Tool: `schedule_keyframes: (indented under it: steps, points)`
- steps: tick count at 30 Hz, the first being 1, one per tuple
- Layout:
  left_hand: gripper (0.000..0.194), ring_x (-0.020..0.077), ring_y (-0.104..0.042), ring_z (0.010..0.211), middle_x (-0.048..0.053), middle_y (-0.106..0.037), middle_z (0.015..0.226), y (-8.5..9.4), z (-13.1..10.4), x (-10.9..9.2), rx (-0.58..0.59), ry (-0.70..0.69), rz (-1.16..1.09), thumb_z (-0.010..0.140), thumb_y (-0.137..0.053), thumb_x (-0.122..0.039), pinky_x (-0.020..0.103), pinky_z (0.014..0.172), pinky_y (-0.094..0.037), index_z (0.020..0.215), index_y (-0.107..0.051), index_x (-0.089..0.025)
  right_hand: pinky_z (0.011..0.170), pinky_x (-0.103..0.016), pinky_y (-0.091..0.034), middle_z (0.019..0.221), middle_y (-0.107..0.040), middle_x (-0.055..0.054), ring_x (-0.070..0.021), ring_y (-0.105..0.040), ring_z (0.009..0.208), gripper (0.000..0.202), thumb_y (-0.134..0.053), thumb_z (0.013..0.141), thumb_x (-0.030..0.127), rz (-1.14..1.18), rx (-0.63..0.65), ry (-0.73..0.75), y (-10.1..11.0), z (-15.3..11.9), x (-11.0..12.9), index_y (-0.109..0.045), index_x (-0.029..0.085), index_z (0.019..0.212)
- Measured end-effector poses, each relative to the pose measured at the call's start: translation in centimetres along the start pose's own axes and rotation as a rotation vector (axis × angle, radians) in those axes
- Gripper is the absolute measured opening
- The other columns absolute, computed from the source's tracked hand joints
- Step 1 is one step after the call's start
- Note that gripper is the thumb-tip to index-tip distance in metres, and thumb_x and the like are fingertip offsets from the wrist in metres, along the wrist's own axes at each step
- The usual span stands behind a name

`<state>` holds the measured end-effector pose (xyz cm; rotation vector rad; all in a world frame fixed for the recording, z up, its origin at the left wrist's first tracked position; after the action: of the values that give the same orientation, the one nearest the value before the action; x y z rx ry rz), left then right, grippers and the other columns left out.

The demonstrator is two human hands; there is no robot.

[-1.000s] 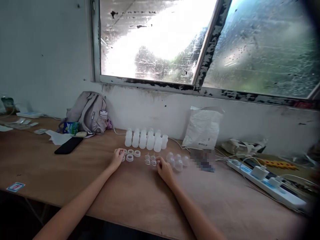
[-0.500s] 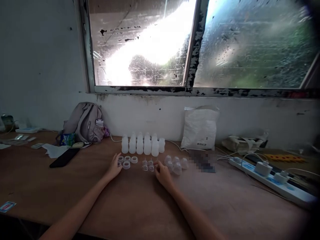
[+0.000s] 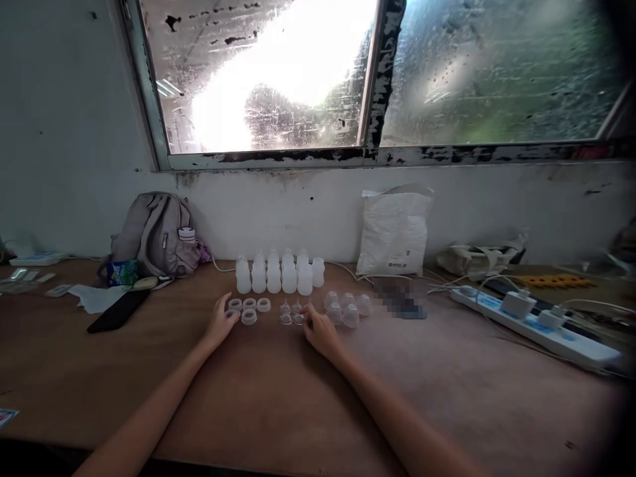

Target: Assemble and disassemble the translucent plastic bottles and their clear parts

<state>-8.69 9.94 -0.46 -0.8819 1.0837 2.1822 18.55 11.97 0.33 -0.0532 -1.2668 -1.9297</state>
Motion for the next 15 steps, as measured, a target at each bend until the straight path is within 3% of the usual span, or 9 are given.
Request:
schedule_keyframes:
  steps: [4,10,12,15]
  points:
    - [0.040,0.0242,-0.044,0.111,0.011,-0.046,0.115,0.2,-0.4,-0.4,0.000,-0.040,0.061,0.072,-0.049,-0.024,0.040,0.094,-0.035,0.111,-0.045,-0.018,0.057,-0.022,-0.033,0.067,-0.059,-0.002,-0.0154,-0.055,0.063,0.024,-0.038,0.078,0.017,-0.024,0.031,0.008,-0.1,-0.1,0.3,-0.051,0.019,0.098]
    - [0.041,0.0264,-0.029,0.122,0.012,-0.032,0.127,0.1,0.2,-1.9,-0.079,-0.174,0.180,0.071,-0.051,-0.021,0.041,0.100,-0.027,0.111,-0.044,-0.018,0.056,-0.022,-0.032,0.064,-0.057,-0.001,-0.0146,-0.054,0.061,0.026,-0.040,0.075,0.013,-0.016,0.043,-0.018,-0.1,0.1,0.2,-0.051,0.019,0.098]
    - [0.046,0.0268,-0.027,0.124,0.013,-0.030,0.128,-0.1,1.7,-2.4,-0.112,-0.152,0.150,0.067,-0.055,-0.019,0.040,0.102,-0.024,0.111,-0.043,-0.017,0.056,-0.022,-0.032,0.064,-0.057,-0.001,-0.0145,-0.054,0.060,0.026,-0.040,0.075,0.014,-0.009,0.035,-0.020,-0.1,0.1,0.2,-0.051,0.019,0.098]
    - [0.053,0.0242,-0.027,0.124,0.012,-0.035,0.127,-0.5,5.0,-2.3,-0.142,0.029,-0.009,0.062,-0.057,-0.014,0.037,0.103,-0.020,0.113,-0.041,-0.017,0.056,-0.022,-0.033,0.063,-0.057,-0.001,-0.0149,-0.054,0.061,0.025,-0.039,0.077,0.016,-0.003,0.027,-0.024,-0.3,0.2,0.0,-0.051,0.019,0.098]
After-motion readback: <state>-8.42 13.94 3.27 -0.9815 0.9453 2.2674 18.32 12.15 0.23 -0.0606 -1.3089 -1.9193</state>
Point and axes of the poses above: each hand's wrist, its own z-axis towards the middle knuckle, its own y-axis out of the back of the hand, x = y × z, the point moved 4 cm from there along z, towards the middle knuckle
